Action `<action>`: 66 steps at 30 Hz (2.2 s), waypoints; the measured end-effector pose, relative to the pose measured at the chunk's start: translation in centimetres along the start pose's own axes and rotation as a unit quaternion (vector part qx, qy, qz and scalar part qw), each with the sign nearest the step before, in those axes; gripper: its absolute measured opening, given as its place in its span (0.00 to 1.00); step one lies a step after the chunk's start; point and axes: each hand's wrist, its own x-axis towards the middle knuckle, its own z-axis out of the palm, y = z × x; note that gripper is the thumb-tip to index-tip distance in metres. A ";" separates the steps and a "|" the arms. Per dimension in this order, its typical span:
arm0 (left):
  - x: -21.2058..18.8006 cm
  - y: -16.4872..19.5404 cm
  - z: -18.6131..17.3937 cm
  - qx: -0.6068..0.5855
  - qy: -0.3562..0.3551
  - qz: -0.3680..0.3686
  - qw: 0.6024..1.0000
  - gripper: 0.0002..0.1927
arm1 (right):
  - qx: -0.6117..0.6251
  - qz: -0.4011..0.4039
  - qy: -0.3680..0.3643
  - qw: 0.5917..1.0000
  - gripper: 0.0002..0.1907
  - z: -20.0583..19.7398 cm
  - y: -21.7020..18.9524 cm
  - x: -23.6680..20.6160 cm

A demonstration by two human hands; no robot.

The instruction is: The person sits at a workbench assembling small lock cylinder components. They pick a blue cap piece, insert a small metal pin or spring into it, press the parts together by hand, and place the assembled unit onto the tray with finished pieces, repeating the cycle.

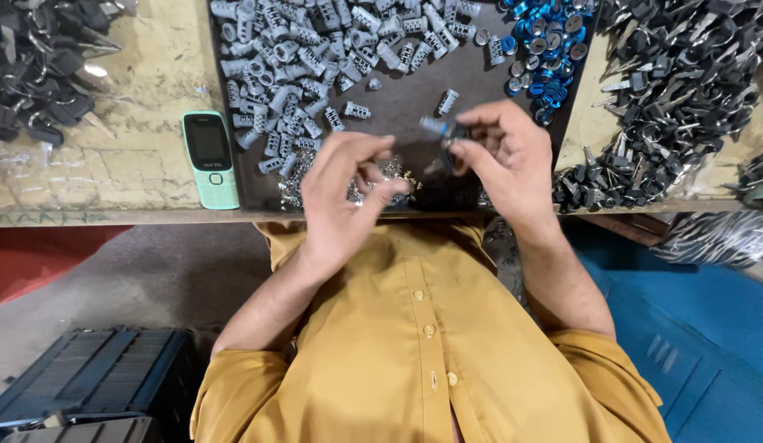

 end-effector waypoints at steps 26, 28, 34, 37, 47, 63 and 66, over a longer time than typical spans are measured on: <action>-1.8 -2.9 -2.7 -0.092 0.057 0.077 0.991 0.03 | -0.566 -0.256 0.031 0.783 0.10 7.7 -2.7 6.6; -1.7 -3.1 -2.5 -0.098 0.054 0.083 0.990 0.03 | -0.555 -0.257 0.015 0.791 0.09 6.3 -3.6 7.1; -1.7 -3.5 -2.3 -0.116 0.028 0.098 0.988 0.04 | -0.503 -0.293 0.075 0.809 0.10 2.8 -6.0 11.3; -1.6 -3.4 -2.4 -0.113 0.017 0.100 0.988 0.05 | -0.570 -0.372 0.035 0.732 0.11 2.8 -6.6 12.7; -2.2 -3.8 -2.1 -0.133 0.056 0.100 0.984 0.07 | -0.477 -0.200 0.024 0.856 0.08 6.0 -5.5 1.2; -4.2 -4.4 -1.8 -0.082 0.125 0.092 0.984 0.07 | -0.337 -0.229 0.007 0.913 0.11 7.5 -1.0 -2.7; -4.3 -3.3 -2.1 0.022 0.133 0.169 0.976 0.06 | -0.301 -0.223 -0.006 0.927 0.11 6.9 -0.7 -2.5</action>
